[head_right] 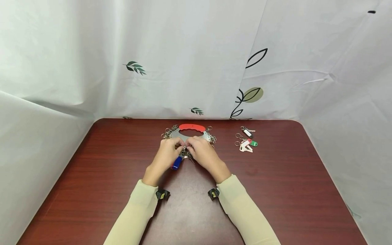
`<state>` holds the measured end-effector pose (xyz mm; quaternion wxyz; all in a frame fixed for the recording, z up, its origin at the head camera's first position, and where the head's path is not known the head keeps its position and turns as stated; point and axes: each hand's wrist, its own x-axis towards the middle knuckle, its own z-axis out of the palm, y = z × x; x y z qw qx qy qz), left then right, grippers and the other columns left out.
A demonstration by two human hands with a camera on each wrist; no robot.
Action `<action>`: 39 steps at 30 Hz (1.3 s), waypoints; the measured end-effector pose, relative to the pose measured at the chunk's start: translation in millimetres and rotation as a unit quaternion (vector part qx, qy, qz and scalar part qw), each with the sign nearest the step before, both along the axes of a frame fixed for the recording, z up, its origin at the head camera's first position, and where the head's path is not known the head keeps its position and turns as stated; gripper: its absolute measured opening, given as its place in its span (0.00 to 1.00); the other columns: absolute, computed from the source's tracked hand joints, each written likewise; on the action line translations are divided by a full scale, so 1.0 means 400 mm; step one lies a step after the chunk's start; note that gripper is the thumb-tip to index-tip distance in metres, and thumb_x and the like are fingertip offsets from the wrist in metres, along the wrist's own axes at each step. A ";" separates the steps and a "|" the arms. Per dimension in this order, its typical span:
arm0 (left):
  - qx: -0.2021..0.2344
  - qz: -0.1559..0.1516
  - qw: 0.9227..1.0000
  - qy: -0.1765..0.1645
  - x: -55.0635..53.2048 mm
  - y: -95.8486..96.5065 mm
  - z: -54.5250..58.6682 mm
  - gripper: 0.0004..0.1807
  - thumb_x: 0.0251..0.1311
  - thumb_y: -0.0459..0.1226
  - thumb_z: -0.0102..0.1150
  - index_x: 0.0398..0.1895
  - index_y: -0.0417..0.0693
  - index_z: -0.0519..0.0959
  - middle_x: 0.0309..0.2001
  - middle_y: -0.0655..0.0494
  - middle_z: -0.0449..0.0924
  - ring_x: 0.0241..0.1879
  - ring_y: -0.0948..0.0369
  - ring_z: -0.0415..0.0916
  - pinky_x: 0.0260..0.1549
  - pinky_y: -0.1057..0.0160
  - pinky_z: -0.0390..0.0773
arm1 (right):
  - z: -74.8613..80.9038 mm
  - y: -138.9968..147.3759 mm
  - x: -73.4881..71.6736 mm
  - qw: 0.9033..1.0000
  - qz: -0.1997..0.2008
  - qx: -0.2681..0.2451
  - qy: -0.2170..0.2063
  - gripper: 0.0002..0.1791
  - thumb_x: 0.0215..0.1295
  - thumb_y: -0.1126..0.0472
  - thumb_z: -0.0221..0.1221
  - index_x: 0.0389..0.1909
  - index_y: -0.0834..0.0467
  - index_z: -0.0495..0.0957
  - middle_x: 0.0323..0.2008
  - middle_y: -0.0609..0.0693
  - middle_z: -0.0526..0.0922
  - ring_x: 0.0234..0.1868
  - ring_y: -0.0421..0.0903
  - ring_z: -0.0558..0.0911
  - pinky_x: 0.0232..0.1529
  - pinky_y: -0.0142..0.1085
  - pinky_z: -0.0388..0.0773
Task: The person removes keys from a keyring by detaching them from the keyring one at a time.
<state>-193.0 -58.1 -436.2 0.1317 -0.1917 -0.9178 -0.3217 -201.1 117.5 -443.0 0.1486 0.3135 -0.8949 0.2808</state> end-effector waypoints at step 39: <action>0.007 -0.032 0.999 0.018 0.003 -0.002 -0.004 0.06 0.58 0.25 0.69 0.28 0.43 0.84 0.28 0.54 0.86 0.30 0.56 0.81 0.32 0.57 0.82 | 0.000 0.012 -0.007 0.998 -0.061 -0.015 -0.005 0.03 0.62 0.70 0.64 0.34 0.59 0.82 0.31 0.51 0.84 0.32 0.47 0.81 0.37 0.41 0.81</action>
